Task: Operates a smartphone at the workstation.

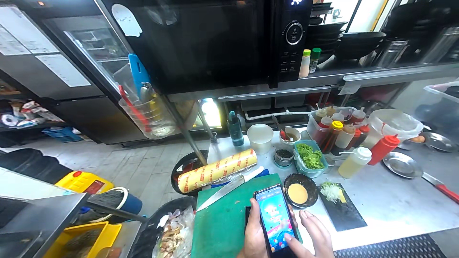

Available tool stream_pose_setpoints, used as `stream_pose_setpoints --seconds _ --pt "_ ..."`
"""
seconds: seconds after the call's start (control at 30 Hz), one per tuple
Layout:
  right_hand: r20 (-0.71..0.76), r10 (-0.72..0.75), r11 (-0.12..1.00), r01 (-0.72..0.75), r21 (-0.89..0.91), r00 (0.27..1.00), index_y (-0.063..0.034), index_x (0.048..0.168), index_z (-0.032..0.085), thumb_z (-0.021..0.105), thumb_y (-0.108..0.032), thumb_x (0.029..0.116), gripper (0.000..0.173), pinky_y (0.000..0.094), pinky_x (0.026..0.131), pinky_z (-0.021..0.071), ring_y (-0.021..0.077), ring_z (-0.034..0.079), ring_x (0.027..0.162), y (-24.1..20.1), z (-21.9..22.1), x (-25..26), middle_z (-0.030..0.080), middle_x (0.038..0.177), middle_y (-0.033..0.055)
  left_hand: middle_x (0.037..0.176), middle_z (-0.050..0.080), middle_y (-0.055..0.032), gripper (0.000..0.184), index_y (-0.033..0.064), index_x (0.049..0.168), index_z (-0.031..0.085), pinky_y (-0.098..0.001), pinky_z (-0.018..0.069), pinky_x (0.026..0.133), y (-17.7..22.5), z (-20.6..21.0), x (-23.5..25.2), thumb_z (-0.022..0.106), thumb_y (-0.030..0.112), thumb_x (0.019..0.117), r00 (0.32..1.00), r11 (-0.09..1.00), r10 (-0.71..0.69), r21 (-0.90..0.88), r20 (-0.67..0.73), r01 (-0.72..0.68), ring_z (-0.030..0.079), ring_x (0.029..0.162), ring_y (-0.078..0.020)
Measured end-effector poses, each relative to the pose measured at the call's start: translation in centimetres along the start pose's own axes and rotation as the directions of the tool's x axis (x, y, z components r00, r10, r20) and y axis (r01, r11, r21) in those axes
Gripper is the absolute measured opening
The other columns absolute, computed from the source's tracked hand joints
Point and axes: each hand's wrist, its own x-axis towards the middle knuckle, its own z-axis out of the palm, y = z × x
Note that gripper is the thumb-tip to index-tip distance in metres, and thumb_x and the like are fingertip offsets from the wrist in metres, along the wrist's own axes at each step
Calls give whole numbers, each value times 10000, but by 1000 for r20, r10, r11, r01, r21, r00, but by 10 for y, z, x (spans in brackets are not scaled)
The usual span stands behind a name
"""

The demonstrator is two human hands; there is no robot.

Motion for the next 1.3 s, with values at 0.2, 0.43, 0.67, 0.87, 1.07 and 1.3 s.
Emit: stream_pose_setpoints --seconds 0.2,0.43,0.67,0.87,1.07,1.3 --pt "72 8 998 -4 -57 997 -232 1302 702 805 -680 756 713 550 1248 321 386 334 1519 -2 0 4 442 1576 212 1277 621 -245 933 91 1540 409 -539 514 1014 1 2 0 380 800 934 999 1000 20 6 -33 -20 643 1148 -350" --pt "42 -40 999 40 1 998 -266 1324 680 821 -633 770 680 546 1249 325 369 325 1527 -1 2 5 425 1598 175 1309 613 -249 921 88 1548 402 -537 510 1030 2 3 0 394 782 943 998 999 33 -35 -50 -35 638 1181 -348" --pt "-61 -6 1000 5 -20 998 -197 1077 728 828 -584 794 490 509 1217 384 320 422 1476 6 -5 -3 557 1492 113 1245 614 -256 1058 170 1580 335 -616 529 924 9 -4 2 369 915 830 998 998 -27 -50 -51 25 644 1086 -410" --pt "-122 -56 998 57 3 991 -204 973 727 826 -568 809 411 492 1207 401 299 442 1460 5 -7 -3 577 1469 69 1268 603 -250 1041 201 1597 312 -648 508 941 11 -8 2 372 906 834 997 992 -39 -122 -63 31 632 1115 -415" --pt "-137 -62 998 61 -9 989 -208 941 723 812 -587 814 410 475 1202 397 283 446 1454 4 -9 -5 594 1445 54 1247 612 -245 1032 179 1572 351 -647 517 928 11 -4 2 345 908 842 997 994 -28 -108 -77 19 641 1100 -414" --pt "-137 -72 997 71 -12 988 -215 941 735 808 -583 820 394 484 1197 405 293 449 1451 4 -9 -6 584 1458 60 1249 608 -252 1028 172 1576 347 -652 512 935 9 -3 2 343 900 851 997 994 -33 -105 -70 25 637 1105 -418"
